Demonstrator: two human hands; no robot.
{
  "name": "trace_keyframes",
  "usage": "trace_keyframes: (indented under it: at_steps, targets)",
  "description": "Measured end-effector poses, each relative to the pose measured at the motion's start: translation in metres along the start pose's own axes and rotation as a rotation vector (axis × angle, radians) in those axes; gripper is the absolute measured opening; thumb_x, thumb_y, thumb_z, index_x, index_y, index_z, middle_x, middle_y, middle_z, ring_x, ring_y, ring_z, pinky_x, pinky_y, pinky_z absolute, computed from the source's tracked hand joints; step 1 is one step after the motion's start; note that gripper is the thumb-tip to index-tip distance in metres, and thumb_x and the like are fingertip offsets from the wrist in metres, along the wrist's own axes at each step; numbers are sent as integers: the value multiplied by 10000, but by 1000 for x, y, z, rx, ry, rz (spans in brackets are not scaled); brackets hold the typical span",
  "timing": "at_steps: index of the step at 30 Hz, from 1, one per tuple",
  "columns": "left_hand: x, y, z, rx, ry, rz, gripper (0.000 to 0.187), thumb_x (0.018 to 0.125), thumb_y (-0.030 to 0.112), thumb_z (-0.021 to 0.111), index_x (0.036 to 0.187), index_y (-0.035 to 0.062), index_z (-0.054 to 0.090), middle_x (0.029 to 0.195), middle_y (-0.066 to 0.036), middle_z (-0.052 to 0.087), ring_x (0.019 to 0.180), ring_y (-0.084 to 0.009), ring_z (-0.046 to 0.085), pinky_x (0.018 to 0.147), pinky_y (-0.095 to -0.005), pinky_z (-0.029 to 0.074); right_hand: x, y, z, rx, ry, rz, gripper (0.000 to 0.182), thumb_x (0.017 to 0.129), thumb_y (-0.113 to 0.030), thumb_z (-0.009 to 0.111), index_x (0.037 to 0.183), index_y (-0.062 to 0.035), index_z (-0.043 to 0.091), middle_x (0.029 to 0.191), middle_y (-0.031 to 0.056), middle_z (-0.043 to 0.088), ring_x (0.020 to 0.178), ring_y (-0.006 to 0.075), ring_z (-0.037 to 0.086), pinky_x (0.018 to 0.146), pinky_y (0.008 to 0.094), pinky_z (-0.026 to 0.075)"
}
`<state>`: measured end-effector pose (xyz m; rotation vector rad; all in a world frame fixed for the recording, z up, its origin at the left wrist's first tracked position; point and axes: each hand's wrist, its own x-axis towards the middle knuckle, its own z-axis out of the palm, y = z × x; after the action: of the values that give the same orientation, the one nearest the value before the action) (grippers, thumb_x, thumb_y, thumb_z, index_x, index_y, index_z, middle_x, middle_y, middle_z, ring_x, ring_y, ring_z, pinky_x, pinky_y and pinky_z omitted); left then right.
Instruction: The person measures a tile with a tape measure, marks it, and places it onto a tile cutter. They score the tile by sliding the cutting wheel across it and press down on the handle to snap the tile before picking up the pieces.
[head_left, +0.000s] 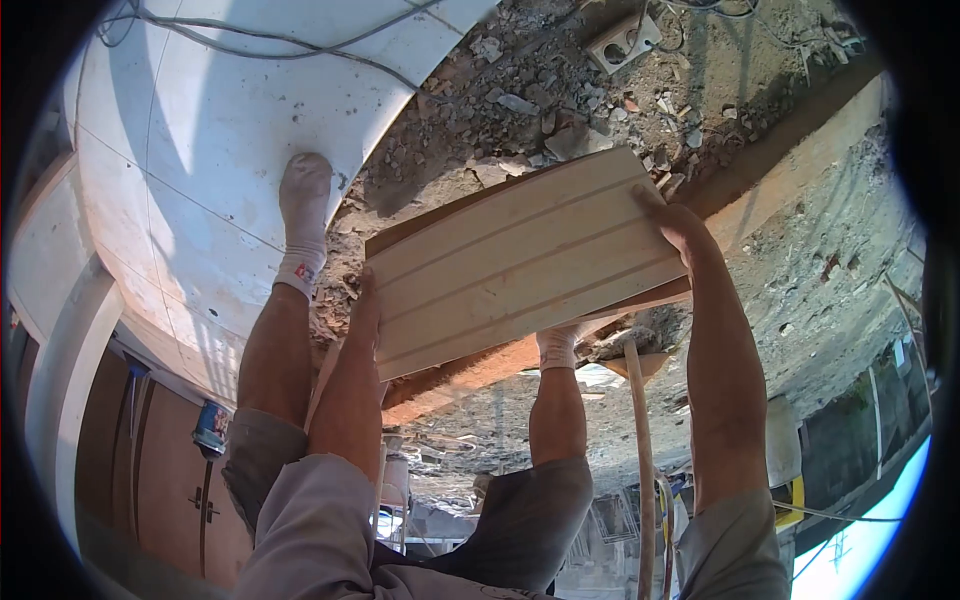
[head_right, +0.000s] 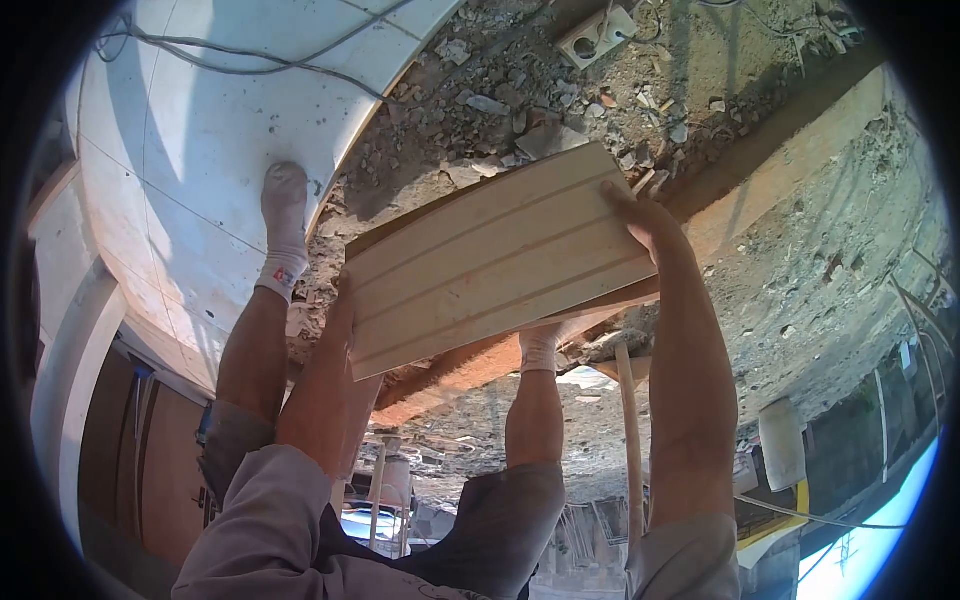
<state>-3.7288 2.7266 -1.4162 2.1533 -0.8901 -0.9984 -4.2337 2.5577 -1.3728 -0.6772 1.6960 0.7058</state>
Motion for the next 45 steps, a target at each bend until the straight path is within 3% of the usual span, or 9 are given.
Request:
trace_keyframes:
  at_steps: [3,9,11,12,16,18,25,40,45]
  targets:
    - [14,-19,-2,190,13,-47,179,897,123,538,1035,17,581,946,-62,623,801,-158,575,739,-276,474,-26,20,-9,-29,-27,64,870,802,-700,537,1262,39,546,1255,239,555,1136,317,554,981,419,400]
    - [10,-67,-3,23,-17,48,242,914,195,546,1076,16,555,977,-64,634,788,-186,587,718,-274,475,-4,36,-8,-282,-62,229,841,826,-698,501,1307,-8,521,1258,200,568,1120,302,570,975,419,407]
    - [9,-54,0,-486,-89,-29,165,940,37,472,1094,2,516,981,-33,563,876,-100,539,800,-228,459,14,41,-2,-350,-69,276,833,829,-700,492,1321,-29,514,1259,193,570,1108,303,578,970,425,410]
    - [-8,-55,6,-622,-119,-163,182,936,59,473,1104,4,513,996,-37,558,890,-106,535,809,-234,455,17,37,3,-272,-68,249,768,847,-670,497,1318,-65,529,1272,177,567,1166,292,537,995,415,385]
    - [-165,-77,44,-475,-151,-1211,261,921,147,480,1144,14,501,1055,-53,540,947,-129,519,846,-258,438,29,26,12,-64,-122,205,667,878,-620,496,1319,-122,544,1297,148,558,1229,272,494,1015,407,367]
    - [-191,-74,52,-453,-196,-1311,304,914,191,483,1164,18,494,1085,-61,531,976,-141,510,864,-270,429,46,39,9,-106,-128,215,664,881,-612,495,1323,-119,539,1299,146,557,1222,271,500,1016,406,366]
    - [-201,-87,51,-424,-339,-1392,465,889,345,494,1234,35,472,1188,-90,499,1076,-182,481,928,-312,399,71,28,5,-351,-102,239,669,879,-598,504,1327,-101,533,1323,152,538,1235,269,492,1039,397,338]
    - [-231,-107,57,-411,-459,-1543,823,834,676,518,1383,70,425,1411,-150,431,1291,-270,418,1066,-402,335,17,12,11,-308,-80,181,705,865,-606,524,1354,-100,502,1362,129,507,1283,237,436,1058,377,307]
    - [-221,-96,51,-578,-414,-1450,765,831,667,539,1330,90,490,1340,-140,503,1219,-280,484,999,-443,410,12,-24,6,-407,-138,268,733,834,-630,545,1360,-122,494,1368,148,491,1276,260,438,1046,415,319]
